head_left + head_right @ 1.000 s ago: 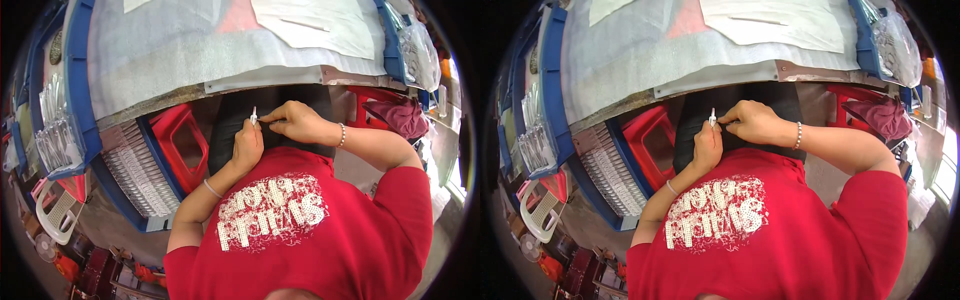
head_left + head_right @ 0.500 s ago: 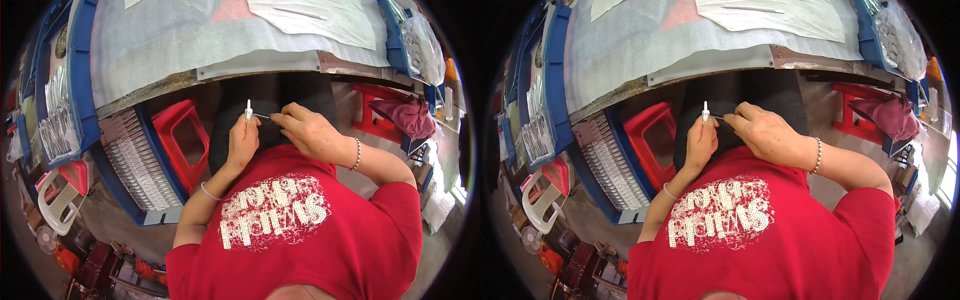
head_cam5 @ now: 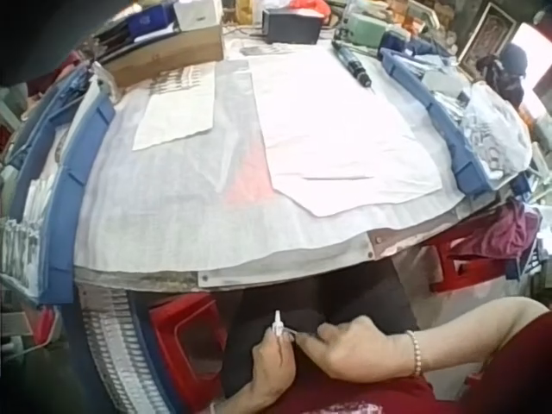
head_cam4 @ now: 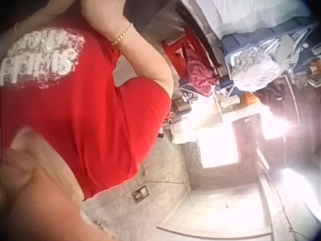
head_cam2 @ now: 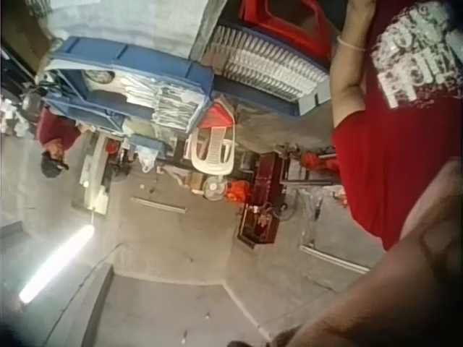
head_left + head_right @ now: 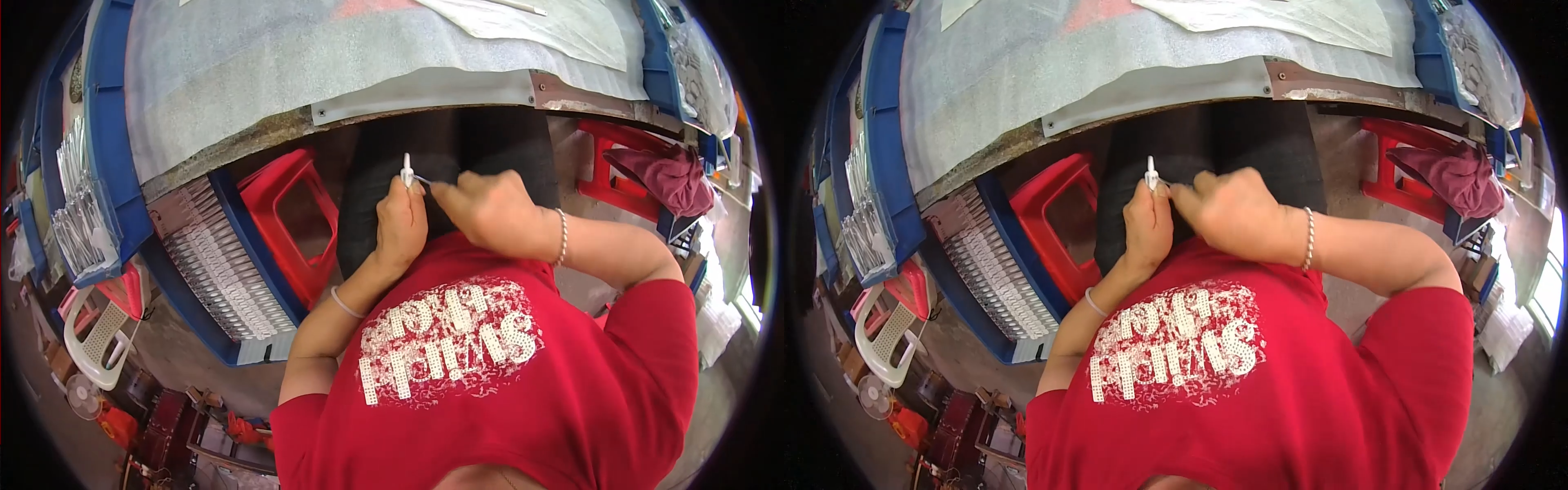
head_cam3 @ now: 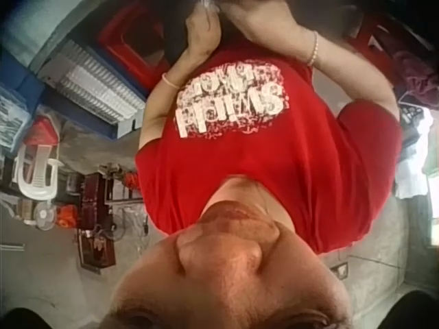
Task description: Assemble small plastic and metal components using a hand tool at a workbench.
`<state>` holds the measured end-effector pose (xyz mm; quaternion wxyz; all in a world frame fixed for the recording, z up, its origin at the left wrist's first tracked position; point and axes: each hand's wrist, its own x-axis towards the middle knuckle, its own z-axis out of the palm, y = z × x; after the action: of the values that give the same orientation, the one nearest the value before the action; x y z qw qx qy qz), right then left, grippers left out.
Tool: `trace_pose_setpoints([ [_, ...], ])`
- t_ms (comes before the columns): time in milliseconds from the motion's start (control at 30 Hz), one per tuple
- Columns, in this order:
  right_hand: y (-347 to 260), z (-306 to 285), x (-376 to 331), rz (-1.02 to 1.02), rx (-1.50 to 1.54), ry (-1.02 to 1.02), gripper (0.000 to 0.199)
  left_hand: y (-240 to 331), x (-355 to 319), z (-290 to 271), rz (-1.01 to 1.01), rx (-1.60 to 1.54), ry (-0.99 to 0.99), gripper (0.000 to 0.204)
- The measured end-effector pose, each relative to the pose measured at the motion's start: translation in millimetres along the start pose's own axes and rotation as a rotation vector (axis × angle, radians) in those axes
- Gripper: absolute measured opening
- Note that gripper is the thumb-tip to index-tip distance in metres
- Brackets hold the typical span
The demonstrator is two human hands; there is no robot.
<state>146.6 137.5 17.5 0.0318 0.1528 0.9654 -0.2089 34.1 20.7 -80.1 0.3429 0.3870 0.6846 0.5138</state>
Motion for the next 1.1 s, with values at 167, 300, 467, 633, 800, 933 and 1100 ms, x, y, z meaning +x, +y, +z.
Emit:
trace_pose_setpoints([
  [167,16.7,-5.5,16.8,0.273,0.550,0.001,0.027,-4.2,5.4,1.0,0.013,0.062,0.010,0.015],
  [300,8.1,-21.4,22.8,-0.126,-0.173,-0.246,0.039,-4.4,3.9,-3.2,-0.106,-0.012,-0.070,0.017],
  [467,26.3,-9.8,30.3,0.019,0.138,-0.258,0.037,1.3,8.1,-4.5,-0.101,-0.008,-0.020,0.014],
  [633,28.1,-8.3,28.9,0.779,1.153,-0.374,0.036,-2.4,8.8,-4.2,-0.037,0.019,-0.053,0.011],
  [800,5.3,-25.5,31.7,-0.185,-0.243,-0.326,0.040,4.1,7.1,-6.6,-0.134,-0.014,-0.082,0.014],
  [933,19.0,-23.1,42.1,-0.188,-0.141,-0.412,0.045,-6.3,5.7,-3.0,-0.177,-0.015,-0.079,0.014],
  [1100,22.4,-14.4,39.1,0.105,0.192,-0.313,0.034,-7.2,10.8,-5.5,-0.051,-0.007,-0.056,0.012],
])
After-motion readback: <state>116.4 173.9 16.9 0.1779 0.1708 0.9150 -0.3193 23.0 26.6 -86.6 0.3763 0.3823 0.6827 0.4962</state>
